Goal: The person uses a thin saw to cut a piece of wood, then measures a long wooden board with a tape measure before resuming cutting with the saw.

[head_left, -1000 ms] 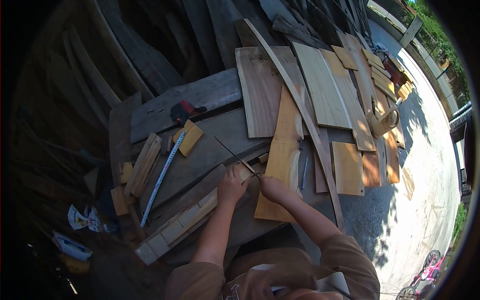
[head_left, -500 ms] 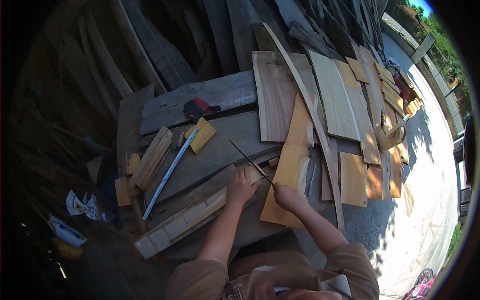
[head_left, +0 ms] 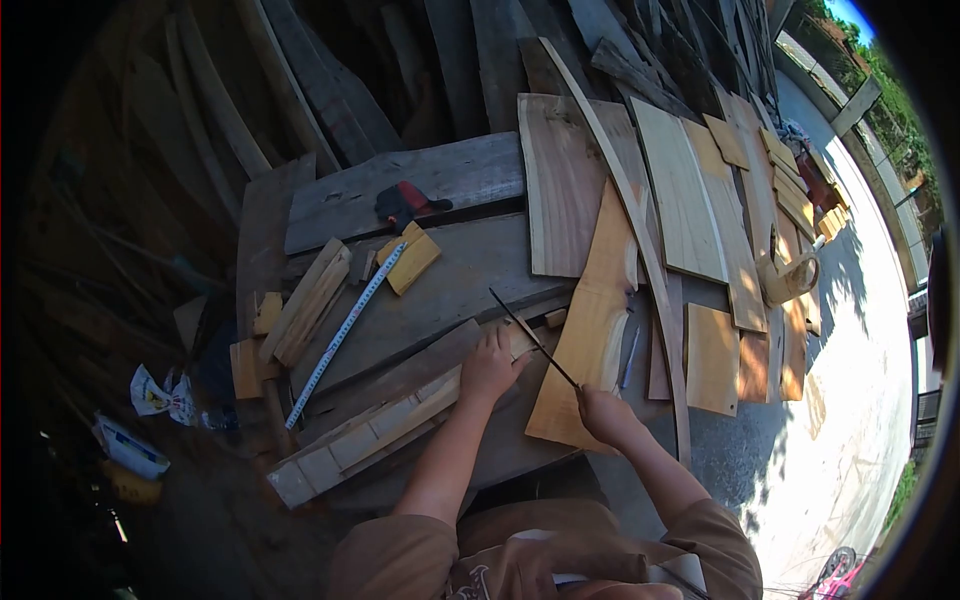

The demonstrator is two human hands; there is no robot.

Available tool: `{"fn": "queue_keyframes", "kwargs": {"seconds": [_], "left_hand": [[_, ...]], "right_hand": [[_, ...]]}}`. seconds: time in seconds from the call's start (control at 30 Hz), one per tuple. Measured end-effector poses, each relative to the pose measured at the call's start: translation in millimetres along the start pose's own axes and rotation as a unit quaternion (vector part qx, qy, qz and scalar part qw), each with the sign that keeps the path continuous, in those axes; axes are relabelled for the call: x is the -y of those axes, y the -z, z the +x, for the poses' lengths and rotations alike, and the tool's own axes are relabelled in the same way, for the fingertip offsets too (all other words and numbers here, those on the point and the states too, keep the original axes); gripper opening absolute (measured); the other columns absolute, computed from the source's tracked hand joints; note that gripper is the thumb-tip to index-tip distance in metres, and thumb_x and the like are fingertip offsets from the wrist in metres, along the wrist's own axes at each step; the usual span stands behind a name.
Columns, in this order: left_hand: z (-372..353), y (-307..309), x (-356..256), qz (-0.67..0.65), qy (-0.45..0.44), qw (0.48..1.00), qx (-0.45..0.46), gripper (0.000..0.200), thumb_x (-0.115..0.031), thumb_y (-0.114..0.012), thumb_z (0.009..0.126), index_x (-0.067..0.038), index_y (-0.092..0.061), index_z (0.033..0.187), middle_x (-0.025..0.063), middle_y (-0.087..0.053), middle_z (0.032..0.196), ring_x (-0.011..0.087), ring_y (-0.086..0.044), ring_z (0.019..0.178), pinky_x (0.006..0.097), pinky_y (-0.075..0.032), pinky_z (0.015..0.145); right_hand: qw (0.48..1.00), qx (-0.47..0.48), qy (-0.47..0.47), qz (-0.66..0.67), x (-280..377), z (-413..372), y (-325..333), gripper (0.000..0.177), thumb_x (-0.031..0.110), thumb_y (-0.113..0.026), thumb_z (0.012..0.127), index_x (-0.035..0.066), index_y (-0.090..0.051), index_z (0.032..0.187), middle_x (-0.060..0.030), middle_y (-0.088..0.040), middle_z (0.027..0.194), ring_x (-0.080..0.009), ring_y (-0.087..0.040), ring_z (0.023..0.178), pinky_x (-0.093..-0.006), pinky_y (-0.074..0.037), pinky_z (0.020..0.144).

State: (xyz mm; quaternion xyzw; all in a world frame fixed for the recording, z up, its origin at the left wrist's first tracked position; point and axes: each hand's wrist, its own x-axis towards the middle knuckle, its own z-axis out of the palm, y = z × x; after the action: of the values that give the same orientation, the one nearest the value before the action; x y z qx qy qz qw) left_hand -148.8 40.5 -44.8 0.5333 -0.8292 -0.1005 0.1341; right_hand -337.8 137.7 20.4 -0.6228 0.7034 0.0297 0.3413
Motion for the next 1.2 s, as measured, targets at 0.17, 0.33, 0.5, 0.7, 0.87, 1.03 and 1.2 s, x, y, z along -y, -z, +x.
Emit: {"fn": "queue_keyframes", "kwargs": {"seconds": [0.17, 0.33, 0.5, 0.7, 0.87, 1.03, 1.2], "left_hand": [[0.0, -4.1, 1.1, -0.013, 0.001, 1.0, -0.007, 0.061, -0.042, -0.061, 0.074, 0.004, -0.043, 0.112, 0.0206, -0.056, 0.1, 0.0324, -0.057, 0.088, 0.0388, -0.049, 0.072], [2.4, 3.1, -2.3, -0.024, 0.02, 0.999, 0.027, 0.061, -0.042, -0.06, 0.075, 0.004, -0.044, 0.112, 0.0212, -0.055, 0.103, 0.0324, -0.056, 0.092, 0.0384, -0.049, 0.073], [-0.1, -3.8, 1.3, 0.0, 0.003, 1.0, 0.005, 0.062, -0.043, -0.058, 0.076, 0.004, -0.044, 0.113, 0.0193, -0.054, 0.107, 0.0301, -0.057, 0.092, 0.0365, -0.049, 0.074], [0.8, 2.1, -0.4, -0.025, 0.012, 0.999, 0.016, 0.06, -0.039, -0.061, 0.075, 0.005, -0.043, 0.111, 0.0215, -0.055, 0.102, 0.0333, -0.057, 0.088, 0.0382, -0.048, 0.072], [2.1, 2.0, -1.3, -0.032, 0.018, 0.999, 0.025, 0.06, -0.038, -0.061, 0.075, 0.004, -0.042, 0.112, 0.0209, -0.054, 0.104, 0.0334, -0.056, 0.09, 0.0384, -0.048, 0.074], [0.9, 2.5, -1.3, -0.037, 0.018, 0.999, 0.029, 0.058, -0.038, -0.061, 0.075, 0.004, -0.042, 0.112, 0.0209, -0.053, 0.107, 0.0331, -0.054, 0.094, 0.0385, -0.047, 0.076], [0.8, -0.5, 0.0, -0.009, -0.003, 1.0, -0.004, 0.062, -0.04, -0.061, 0.074, 0.004, -0.042, 0.113, 0.0192, -0.054, 0.106, 0.0316, -0.057, 0.087, 0.0379, -0.048, 0.071]], "right_hand": [[0.998, -0.034, 0.044, 0.011, 28.3, 52.4, -6.8, 0.02, 0.013, -0.037, 0.086, -0.001, -0.05, 0.089, -0.0239, -0.06, 0.075, -0.0386, -0.061, 0.072, -0.047, -0.048, 0.063], [0.999, -0.039, -0.003, -0.005, -5.7, -19.5, -17.1, 0.026, 0.024, -0.035, 0.09, 0.001, -0.047, 0.089, -0.0241, -0.058, 0.07, -0.0406, -0.058, 0.068, -0.0511, -0.045, 0.061], [1.0, 0.002, -0.03, 0.005, -11.2, -34.9, -5.6, 0.024, 0.022, -0.037, 0.089, 0.0, -0.049, 0.089, -0.0244, -0.058, 0.071, -0.0398, -0.059, 0.068, -0.0501, -0.046, 0.06], [0.998, -0.023, 0.055, 0.011, 26.5, 54.2, -7.4, 0.028, 0.023, -0.033, 0.09, -0.001, -0.048, 0.091, -0.0258, -0.058, 0.074, -0.0398, -0.059, 0.07, -0.0488, -0.045, 0.064], [0.999, -0.032, -0.01, -0.003, -1.2, -7.2, -21.7, 0.019, 0.017, -0.039, 0.086, 0.001, -0.049, 0.091, -0.0236, -0.059, 0.07, -0.0396, -0.06, 0.068, -0.0493, -0.047, 0.06], [0.999, 0.009, -0.043, 0.017, -18.9, -42.5, -7.9, 0.021, 0.02, -0.038, 0.088, 0.001, -0.048, 0.088, -0.0242, -0.059, 0.069, -0.0404, -0.059, 0.067, -0.0497, -0.046, 0.061], [0.998, -0.037, 0.035, 0.034, 16.3, 52.5, -18.8, 0.023, 0.018, -0.035, 0.088, -0.001, -0.048, 0.091, -0.0244, -0.059, 0.076, -0.0412, -0.058, 0.072, -0.0491, -0.045, 0.065]]}}
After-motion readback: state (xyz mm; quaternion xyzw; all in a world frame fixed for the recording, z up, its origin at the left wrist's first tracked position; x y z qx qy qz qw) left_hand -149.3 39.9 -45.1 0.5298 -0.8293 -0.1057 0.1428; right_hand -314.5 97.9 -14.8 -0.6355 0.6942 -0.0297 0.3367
